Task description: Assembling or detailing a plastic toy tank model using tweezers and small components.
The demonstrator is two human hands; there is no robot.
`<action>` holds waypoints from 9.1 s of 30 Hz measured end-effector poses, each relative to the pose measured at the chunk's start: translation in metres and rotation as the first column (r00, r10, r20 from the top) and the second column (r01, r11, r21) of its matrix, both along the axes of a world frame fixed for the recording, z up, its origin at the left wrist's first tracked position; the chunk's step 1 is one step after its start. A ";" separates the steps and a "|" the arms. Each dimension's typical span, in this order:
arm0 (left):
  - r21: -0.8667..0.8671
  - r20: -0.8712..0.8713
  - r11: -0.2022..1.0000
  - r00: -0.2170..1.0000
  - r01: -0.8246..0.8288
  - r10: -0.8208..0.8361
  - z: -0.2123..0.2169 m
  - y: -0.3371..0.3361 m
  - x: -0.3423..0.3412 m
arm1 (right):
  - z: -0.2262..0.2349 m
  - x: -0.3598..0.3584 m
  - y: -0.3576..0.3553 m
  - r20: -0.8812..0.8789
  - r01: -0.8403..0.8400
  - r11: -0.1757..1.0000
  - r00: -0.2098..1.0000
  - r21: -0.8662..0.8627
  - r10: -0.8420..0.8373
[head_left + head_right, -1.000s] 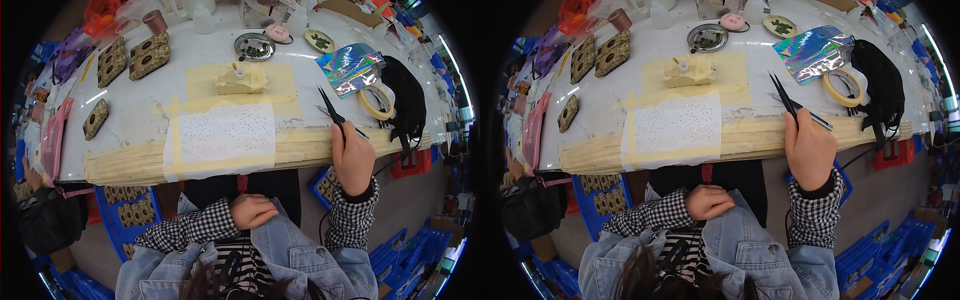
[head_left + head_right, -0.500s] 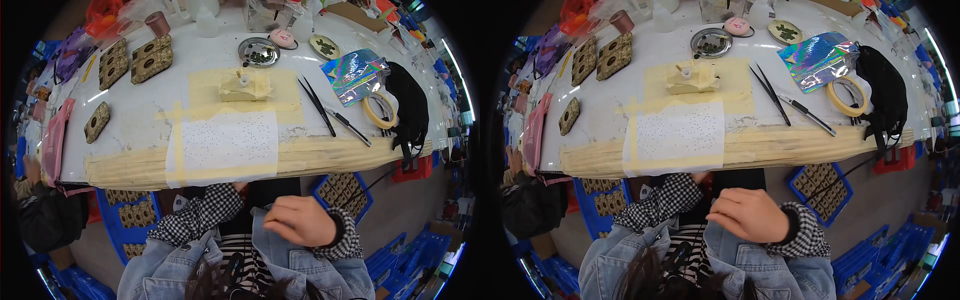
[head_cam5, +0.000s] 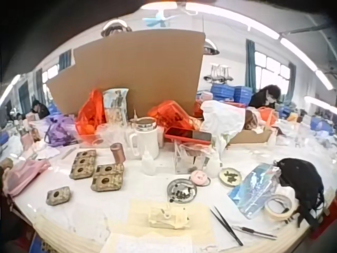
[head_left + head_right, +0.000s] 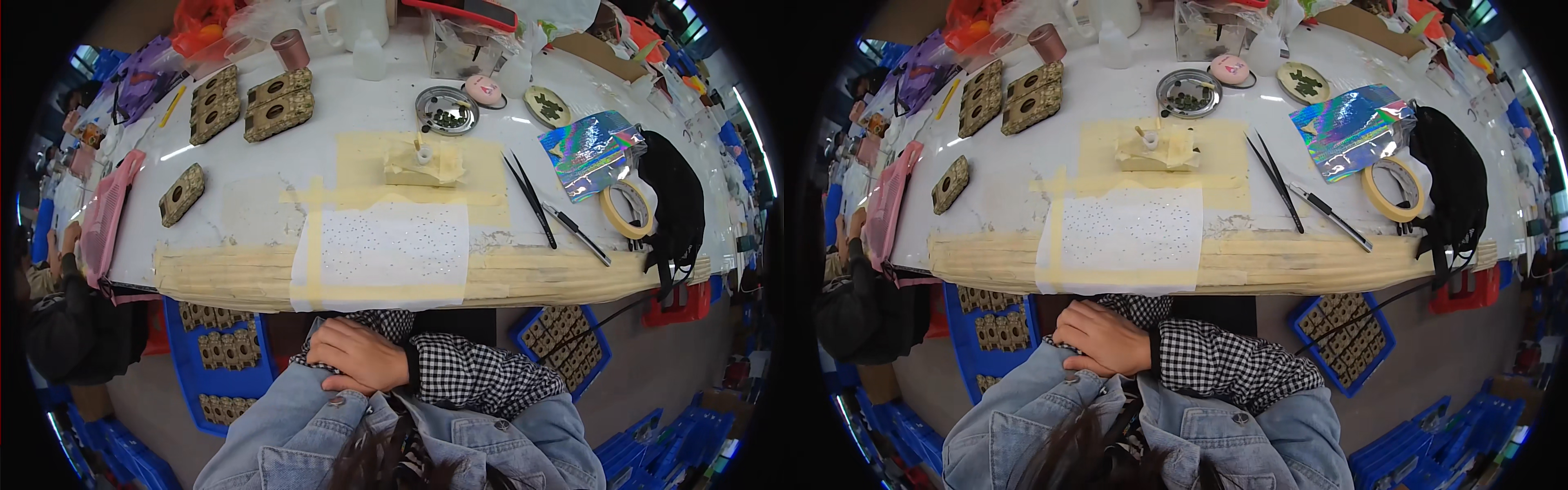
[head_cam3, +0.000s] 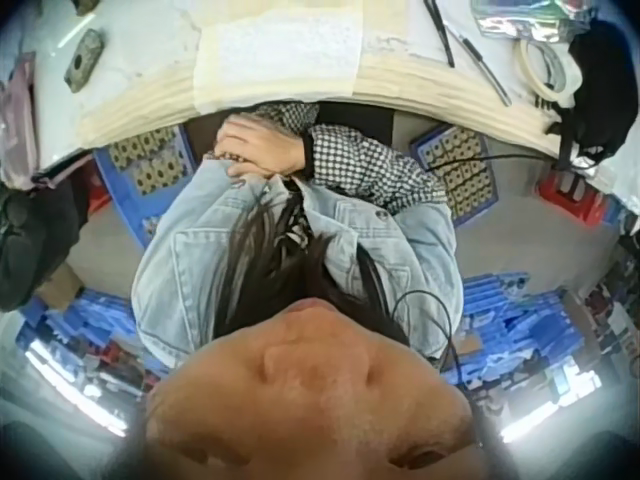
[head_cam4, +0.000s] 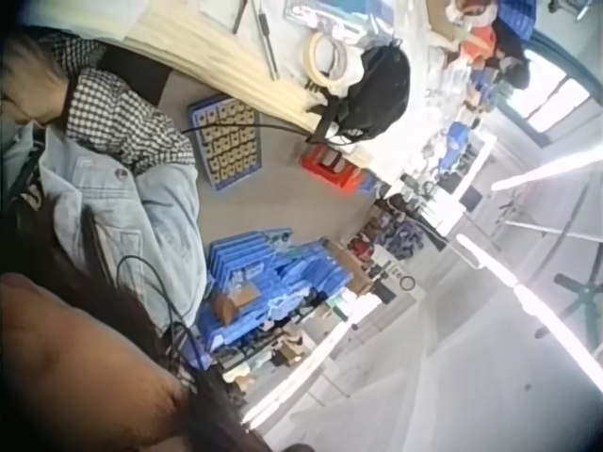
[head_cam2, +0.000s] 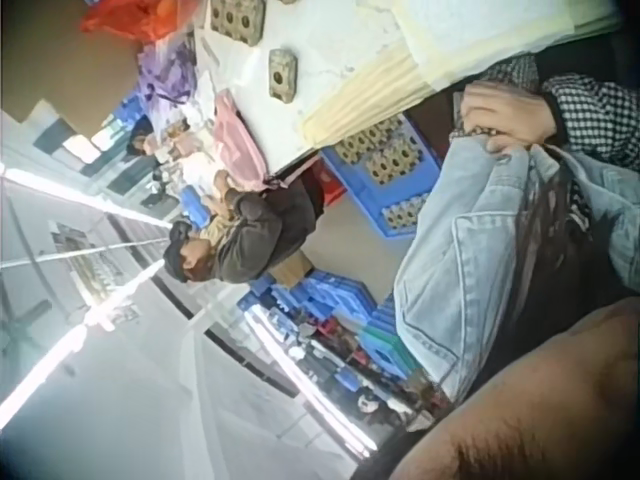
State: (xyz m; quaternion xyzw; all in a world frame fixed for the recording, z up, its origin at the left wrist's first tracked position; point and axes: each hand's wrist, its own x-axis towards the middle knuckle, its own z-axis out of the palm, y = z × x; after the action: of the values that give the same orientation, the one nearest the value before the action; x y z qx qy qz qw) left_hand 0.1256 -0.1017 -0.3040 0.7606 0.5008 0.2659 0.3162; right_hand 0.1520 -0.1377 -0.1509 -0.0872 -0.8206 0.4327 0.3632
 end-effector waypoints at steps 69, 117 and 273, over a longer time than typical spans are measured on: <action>-0.065 -0.008 0.996 0.998 0.065 -0.066 0.036 -0.100 -0.075 | 0.056 0.001 -0.006 0.196 -0.162 0.959 0.958 -0.232 0.209; -0.349 -0.752 0.386 0.501 -0.854 0.429 0.027 -0.371 -0.327 | -0.074 0.037 0.030 0.547 0.267 0.710 0.813 -0.652 0.197; -0.243 -0.632 0.945 0.703 0.219 -0.325 0.330 0.158 -0.171 | -0.089 0.045 0.025 0.451 0.200 0.711 0.874 -0.674 0.181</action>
State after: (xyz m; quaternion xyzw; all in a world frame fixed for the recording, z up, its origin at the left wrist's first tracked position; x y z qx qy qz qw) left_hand -0.0456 0.0559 0.0259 0.8445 0.4806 -0.1102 0.2092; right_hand 0.1974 -0.1126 -0.2395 -0.3286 -0.6567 0.6732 0.0866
